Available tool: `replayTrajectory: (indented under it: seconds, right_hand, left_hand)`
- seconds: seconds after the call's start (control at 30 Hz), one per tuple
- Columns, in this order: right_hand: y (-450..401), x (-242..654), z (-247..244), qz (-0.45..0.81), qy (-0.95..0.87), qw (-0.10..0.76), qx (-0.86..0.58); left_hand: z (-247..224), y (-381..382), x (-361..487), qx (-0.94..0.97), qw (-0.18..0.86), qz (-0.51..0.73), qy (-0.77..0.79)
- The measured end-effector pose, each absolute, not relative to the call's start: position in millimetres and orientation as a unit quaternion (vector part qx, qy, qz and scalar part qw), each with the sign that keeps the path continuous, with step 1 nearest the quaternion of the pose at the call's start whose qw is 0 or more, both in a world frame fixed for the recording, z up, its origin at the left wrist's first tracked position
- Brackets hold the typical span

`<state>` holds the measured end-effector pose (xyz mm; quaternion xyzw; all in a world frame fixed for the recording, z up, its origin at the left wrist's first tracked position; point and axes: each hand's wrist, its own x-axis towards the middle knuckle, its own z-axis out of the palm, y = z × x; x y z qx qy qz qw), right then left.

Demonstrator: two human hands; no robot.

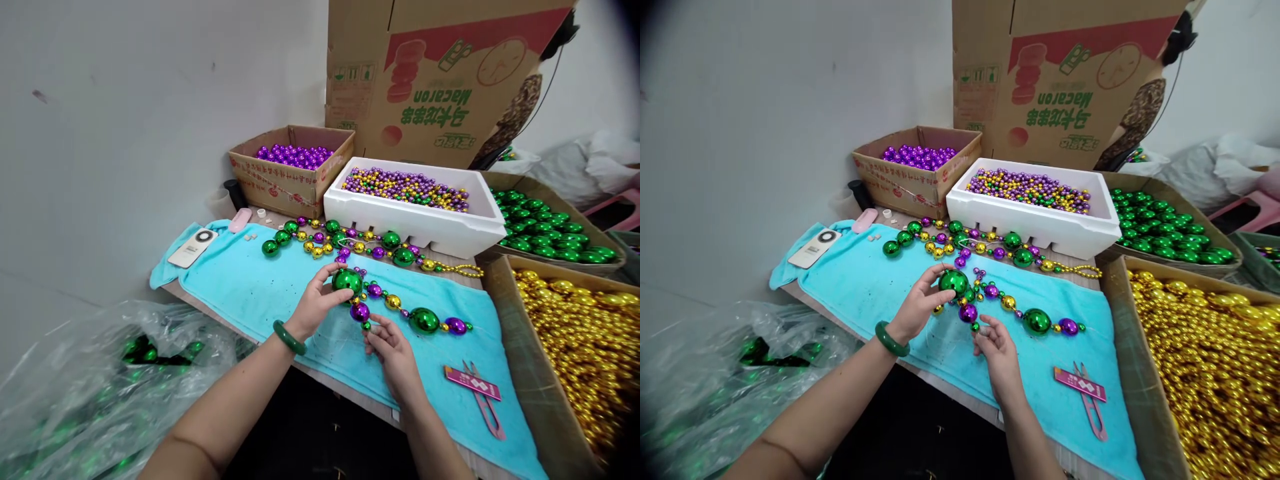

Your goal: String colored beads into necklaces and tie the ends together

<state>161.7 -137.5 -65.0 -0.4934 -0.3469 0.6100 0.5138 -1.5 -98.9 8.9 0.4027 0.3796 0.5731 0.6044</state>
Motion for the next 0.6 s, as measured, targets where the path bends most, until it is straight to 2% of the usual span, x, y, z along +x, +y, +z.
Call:
replayTrajectory:
  seconds: [0.23, 0.33, 0.43, 0.5, 0.6]
  right_hand:
    - [-137.5, 166.7, -76.2, 0.623, -0.379, 0.462, -0.505]
    - [-133.8, 172.7, -67.9, 0.514, -0.460, 0.442, -0.573]
    - [-131.9, 176.3, -41.9, 0.394, -0.519, 0.486, -0.582]
    - [-131.8, 175.7, -21.4, 0.377, -0.547, 0.516, -0.541]
    - [-131.1, 170.7, -0.9, 0.377, -0.599, 0.518, -0.480]
  left_hand:
    - [16.2, -85.6, -1.4, 0.463, 0.478, 0.612, 0.428]
    - [29.2, -87.1, 3.8, 0.501, 0.450, 0.610, 0.417]
    - [44.3, -93.2, 12.4, 0.559, 0.414, 0.593, 0.406]
    - [55.1, -98.9, 18.9, 0.596, 0.401, 0.581, 0.383]
    - [71.4, -106.5, 25.8, 0.626, 0.386, 0.585, 0.343]
